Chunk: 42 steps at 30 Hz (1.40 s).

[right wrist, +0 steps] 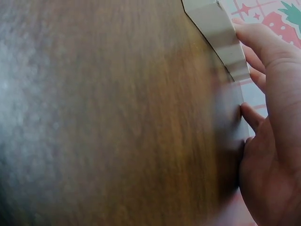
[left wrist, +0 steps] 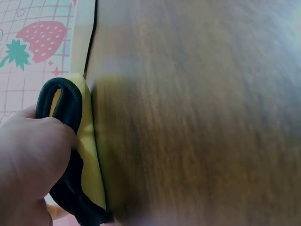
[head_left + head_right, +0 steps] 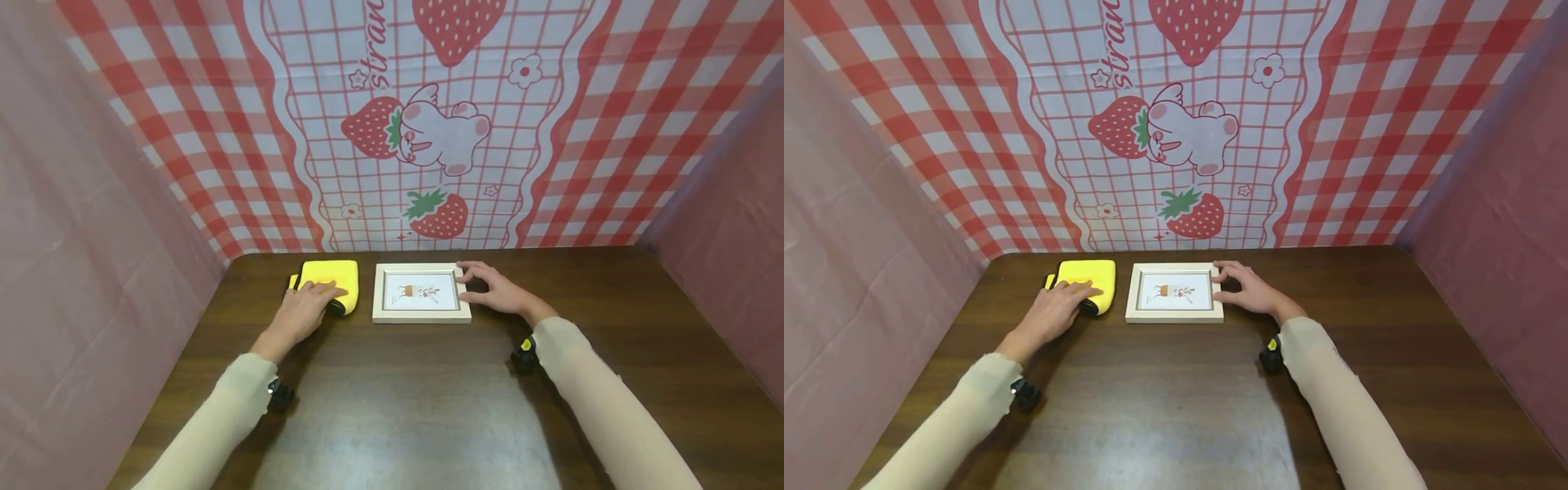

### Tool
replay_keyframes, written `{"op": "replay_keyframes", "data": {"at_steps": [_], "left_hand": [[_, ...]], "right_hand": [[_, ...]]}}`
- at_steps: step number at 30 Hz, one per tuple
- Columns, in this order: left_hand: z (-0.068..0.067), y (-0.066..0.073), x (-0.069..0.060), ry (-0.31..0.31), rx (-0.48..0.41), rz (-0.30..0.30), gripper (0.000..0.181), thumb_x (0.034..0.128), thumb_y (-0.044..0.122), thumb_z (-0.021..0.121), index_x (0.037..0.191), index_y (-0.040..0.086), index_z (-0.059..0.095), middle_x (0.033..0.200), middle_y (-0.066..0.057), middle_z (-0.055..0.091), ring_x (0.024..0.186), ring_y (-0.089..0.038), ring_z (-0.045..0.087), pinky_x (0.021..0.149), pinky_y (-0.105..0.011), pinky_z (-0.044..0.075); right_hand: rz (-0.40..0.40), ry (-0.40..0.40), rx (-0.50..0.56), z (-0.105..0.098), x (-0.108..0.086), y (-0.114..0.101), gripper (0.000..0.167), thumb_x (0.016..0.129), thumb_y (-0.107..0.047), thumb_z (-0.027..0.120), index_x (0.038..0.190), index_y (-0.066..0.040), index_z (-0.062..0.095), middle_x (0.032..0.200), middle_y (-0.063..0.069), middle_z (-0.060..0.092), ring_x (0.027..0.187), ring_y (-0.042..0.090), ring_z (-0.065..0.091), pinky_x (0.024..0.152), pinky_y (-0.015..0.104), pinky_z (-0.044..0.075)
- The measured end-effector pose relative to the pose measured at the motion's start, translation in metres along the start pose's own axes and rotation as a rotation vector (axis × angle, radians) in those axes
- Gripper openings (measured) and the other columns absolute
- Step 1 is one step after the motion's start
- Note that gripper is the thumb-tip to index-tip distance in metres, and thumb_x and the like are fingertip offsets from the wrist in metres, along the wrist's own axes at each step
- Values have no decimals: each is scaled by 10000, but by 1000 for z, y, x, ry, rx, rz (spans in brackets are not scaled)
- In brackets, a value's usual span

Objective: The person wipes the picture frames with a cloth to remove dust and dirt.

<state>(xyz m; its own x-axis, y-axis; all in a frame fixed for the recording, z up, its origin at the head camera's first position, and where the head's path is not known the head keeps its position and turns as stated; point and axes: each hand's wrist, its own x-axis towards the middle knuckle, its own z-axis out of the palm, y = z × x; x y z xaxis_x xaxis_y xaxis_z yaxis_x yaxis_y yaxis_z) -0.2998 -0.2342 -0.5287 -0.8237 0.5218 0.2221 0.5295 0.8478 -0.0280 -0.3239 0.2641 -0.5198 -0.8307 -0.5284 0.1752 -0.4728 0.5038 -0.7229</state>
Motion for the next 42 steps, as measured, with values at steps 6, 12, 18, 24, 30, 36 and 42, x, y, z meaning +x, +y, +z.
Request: {"op": "replay_keyframes", "data": {"at_steps": [6, 12, 18, 24, 30, 36, 42], "left_hand": [[-21, 11, -5, 101, 26, 40, 539, 1003, 58, 765, 1471, 319, 712, 1425, -73, 809, 1150, -354, 784, 600, -463, 590], [-31, 17, -4, 152, 45, 55, 585, 917, 32, 847, 1427, 295, 732, 1313, -71, 844, 1029, -314, 806, 538, -446, 540], [-62, 35, -10, 149, 11, 48, 532, 944, -21, 788, 1413, 228, 746, 1314, -124, 840, 1024, -347, 817, 530, -385, 525], [-77, 41, -12, 101, 11, 11, 519, 967, -6, 776, 1430, 226, 745, 1368, -122, 827, 1028, -342, 816, 537, -393, 531], [-89, 47, -11, 91, -16, -24, 520, 979, 8, 788, 1446, 229, 733, 1412, -104, 810, 1065, -354, 815, 661, -479, 635], [-92, 58, -15, 96, -54, -4, 517, 1000, 6, 767, 1469, 218, 719, 1440, -105, 796, 1112, -355, 814, 685, -473, 647], [-97, 69, -20, 107, -104, -27, 530, 996, 14, 776, 1482, 214, 708, 1462, -103, 786, 1144, -366, 810, 712, -509, 657]], "right_hand": [[49, -14, -24, 5, 12, 34, 276, 992, -416, 875, 1171, -255, 739, 1782, 109, 466, 1672, 439, 368, 1300, 816, 227], [63, -16, -12, 4, 9, 34, 281, 998, -405, 870, 1198, -258, 740, 1801, 100, 443, 1690, 444, 338, 1318, 807, 205], [40, -22, 9, 1, 2, 15, 350, 1021, -422, 838, 1296, -241, 721, 1805, 113, 429, 1690, 457, 323, 1328, 792, 186], [38, -13, 22, -2, 0, 0, 401, 1014, -431, 830, 1339, -232, 707, 1786, 159, 441, 1660, 506, 332, 1285, 838, 182], [11, -3, -19, -4, -4, -10, 390, 1035, -428, 806, 1345, -213, 706, 1769, 162, 463, 1631, 474, 379, 1275, 794, 242], [67, -48, -14, -8, -5, -33, 380, 1056, -285, 789, 1376, -109, 685, 1788, 258, 397, 1664, 543, 313, 1299, 831, 181], [111, -62, -34, -7, -4, -39, 338, 1067, -211, 776, 1376, -115, 680, 1816, 227, 372, 1702, 502, 283, 1337, 803, 155]]}}
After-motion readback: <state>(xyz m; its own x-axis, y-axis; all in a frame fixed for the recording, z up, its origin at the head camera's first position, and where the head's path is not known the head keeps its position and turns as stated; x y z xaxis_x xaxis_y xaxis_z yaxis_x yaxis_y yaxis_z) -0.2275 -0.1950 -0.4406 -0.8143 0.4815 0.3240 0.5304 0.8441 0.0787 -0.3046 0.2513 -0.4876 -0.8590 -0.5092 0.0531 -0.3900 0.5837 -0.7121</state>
